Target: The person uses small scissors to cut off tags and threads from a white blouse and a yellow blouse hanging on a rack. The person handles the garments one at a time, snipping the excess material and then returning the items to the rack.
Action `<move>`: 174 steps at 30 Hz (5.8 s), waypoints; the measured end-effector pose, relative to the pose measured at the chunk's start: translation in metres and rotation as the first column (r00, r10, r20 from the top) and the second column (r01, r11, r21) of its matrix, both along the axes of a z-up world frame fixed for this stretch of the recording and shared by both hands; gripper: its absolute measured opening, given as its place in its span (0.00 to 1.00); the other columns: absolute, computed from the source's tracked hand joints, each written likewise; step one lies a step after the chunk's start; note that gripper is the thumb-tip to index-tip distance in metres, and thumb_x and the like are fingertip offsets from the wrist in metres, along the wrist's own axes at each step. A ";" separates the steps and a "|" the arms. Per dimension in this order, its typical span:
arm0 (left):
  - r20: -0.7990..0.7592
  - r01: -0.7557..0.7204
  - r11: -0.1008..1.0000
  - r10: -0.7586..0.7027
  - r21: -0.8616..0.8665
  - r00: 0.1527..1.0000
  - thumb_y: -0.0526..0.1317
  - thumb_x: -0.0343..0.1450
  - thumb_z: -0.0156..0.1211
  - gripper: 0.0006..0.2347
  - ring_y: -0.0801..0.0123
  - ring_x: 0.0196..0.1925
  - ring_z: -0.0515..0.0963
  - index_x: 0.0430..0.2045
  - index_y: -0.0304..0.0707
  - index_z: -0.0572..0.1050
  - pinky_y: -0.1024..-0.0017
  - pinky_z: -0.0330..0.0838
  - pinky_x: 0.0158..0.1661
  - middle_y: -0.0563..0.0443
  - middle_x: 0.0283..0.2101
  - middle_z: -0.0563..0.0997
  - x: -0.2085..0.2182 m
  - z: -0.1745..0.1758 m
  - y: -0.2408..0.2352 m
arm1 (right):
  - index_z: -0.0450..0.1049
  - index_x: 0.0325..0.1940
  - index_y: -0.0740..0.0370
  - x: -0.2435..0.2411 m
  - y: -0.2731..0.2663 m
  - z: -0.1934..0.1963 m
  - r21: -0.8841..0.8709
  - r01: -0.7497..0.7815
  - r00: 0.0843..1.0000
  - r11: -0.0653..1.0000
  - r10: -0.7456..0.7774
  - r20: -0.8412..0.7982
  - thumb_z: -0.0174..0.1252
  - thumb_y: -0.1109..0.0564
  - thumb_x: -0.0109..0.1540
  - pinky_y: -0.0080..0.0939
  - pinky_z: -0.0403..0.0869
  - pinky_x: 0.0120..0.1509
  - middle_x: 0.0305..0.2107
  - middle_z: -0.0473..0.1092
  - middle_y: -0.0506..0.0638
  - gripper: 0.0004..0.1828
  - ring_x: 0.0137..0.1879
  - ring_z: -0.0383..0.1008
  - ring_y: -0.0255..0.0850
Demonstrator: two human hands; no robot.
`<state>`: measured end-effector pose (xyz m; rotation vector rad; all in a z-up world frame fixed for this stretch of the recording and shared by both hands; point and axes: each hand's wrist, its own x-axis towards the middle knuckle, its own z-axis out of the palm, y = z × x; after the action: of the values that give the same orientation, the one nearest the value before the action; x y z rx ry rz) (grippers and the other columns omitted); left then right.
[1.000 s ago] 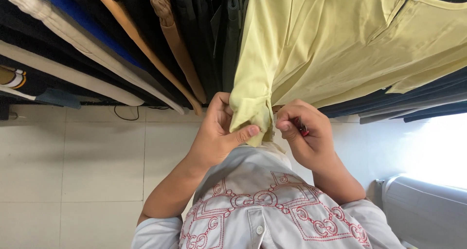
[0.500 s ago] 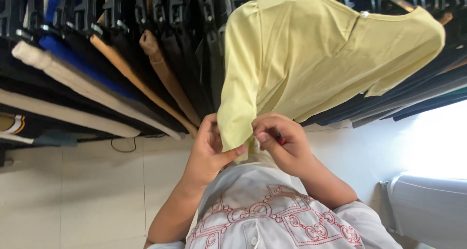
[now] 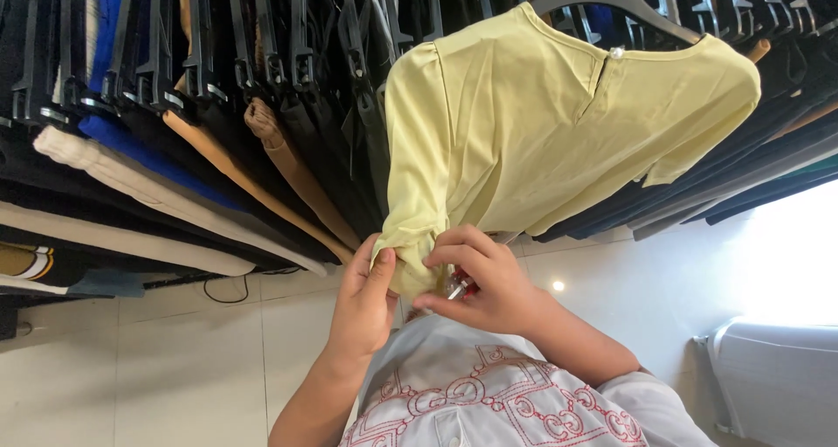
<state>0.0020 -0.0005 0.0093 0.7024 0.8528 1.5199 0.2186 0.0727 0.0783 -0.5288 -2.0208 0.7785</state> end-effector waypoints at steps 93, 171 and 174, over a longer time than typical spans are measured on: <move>-0.350 -0.387 0.906 0.422 0.169 0.836 0.45 0.97 0.37 0.21 0.76 0.36 0.75 0.48 0.39 0.82 0.67 0.76 0.44 0.56 0.31 0.75 0.017 0.005 0.028 | 0.85 0.53 0.68 -0.010 0.004 -0.100 -0.694 -0.279 0.958 0.664 0.145 -0.247 0.65 0.57 0.84 0.36 0.70 0.38 0.19 0.71 0.49 0.11 0.28 0.65 0.35; 0.153 -0.454 0.888 0.460 -0.076 0.875 0.55 0.91 0.52 0.23 0.54 0.71 0.91 0.74 0.40 0.79 0.48 0.87 0.73 0.37 0.66 0.90 0.078 0.004 0.028 | 0.66 0.49 0.48 0.146 0.137 -0.030 -0.664 -0.462 0.734 0.588 -0.168 -0.658 0.46 0.39 0.92 0.32 0.68 0.25 0.26 0.49 0.39 0.21 0.21 0.64 0.34; 0.041 -0.440 0.898 0.440 -0.023 0.897 0.56 0.90 0.55 0.22 0.64 0.63 0.89 0.73 0.40 0.77 0.55 0.89 0.66 0.42 0.60 0.89 0.091 -0.003 0.036 | 0.65 0.45 0.49 0.149 0.146 -0.025 -0.632 -0.576 0.686 0.519 -0.113 -0.719 0.47 0.38 0.91 0.31 0.68 0.22 0.23 0.52 0.40 0.23 0.18 0.65 0.36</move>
<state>0.0930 0.0356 0.0060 0.4792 1.0340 1.9238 0.3674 0.2184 0.0530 -0.3378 -0.8818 1.8645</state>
